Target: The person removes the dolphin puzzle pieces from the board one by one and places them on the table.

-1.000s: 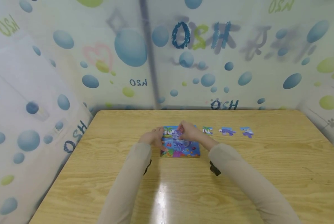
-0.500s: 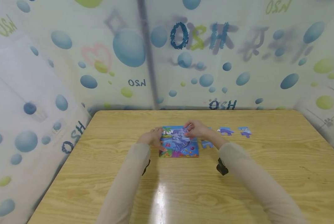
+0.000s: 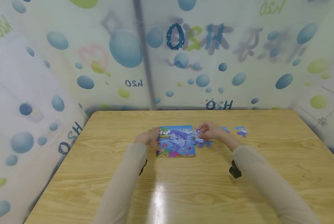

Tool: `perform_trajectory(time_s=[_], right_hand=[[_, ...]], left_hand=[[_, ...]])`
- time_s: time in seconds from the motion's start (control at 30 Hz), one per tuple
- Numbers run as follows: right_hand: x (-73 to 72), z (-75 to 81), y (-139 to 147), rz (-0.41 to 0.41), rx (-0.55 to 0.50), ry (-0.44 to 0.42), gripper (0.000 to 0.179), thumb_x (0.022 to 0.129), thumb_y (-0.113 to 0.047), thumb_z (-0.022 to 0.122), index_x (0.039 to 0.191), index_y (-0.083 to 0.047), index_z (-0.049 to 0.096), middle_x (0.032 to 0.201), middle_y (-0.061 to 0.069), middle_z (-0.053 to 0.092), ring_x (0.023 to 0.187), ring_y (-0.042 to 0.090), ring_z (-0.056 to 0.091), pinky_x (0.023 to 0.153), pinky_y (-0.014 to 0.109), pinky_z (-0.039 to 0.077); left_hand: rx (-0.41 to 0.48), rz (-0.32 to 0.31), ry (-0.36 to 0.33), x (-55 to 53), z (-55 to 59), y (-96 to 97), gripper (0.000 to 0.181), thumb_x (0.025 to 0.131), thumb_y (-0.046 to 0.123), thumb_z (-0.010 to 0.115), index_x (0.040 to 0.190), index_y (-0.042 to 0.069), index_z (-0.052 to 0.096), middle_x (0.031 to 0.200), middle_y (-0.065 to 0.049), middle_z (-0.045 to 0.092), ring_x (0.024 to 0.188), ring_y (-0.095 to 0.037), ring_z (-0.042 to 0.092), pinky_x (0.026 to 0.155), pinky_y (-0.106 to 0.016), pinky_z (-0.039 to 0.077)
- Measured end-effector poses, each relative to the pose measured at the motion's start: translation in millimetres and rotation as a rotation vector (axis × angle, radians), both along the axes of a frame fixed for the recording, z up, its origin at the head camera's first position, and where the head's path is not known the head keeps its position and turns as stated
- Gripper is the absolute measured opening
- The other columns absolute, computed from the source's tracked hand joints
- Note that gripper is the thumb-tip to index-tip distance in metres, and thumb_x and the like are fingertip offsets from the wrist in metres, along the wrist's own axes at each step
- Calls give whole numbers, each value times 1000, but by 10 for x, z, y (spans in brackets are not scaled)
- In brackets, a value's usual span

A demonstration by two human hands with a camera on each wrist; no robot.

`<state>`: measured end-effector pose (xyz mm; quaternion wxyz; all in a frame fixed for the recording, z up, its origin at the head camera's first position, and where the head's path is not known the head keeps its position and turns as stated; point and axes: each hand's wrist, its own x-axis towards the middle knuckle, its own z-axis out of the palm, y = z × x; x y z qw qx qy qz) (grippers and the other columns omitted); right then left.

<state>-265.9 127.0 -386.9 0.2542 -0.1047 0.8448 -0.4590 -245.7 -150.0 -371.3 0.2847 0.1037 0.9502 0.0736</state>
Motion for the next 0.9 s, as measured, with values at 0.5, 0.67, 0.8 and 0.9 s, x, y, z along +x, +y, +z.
perform_trajectory(time_s=[0.5,0.67,0.8,0.9], right_hand=[[61,-10,404,-28,29,-22,34,90,-8,56,116,13,50,90,6,61,75,4,58,76,27,54],[102,-16,559,-37,35,-24,36,90,-9,56,117,14,48,94,8,62,77,3,58,75,24,54],[132,-16,680,-36,21,-13,37,89,-10,57,115,15,48,94,8,62,78,3,59,75,24,54],[153,-30,781,-41,15,-9,36,89,-10,57,114,15,48,91,7,62,76,3,59,74,25,55]], left_hand=[[0,15,-15,27,3,-35,100,78,44,68,147,4,7,155,-13,2,142,-33,6,114,-49,16],[0,18,-8,40,22,-27,100,78,43,68,147,4,7,155,-13,2,142,-32,6,114,-48,15],[-5,14,-13,38,34,-11,100,79,43,68,147,4,6,155,-13,2,142,-32,6,114,-49,16],[-6,11,-18,32,38,7,101,79,44,68,147,4,5,155,-13,1,142,-32,6,114,-49,16]])
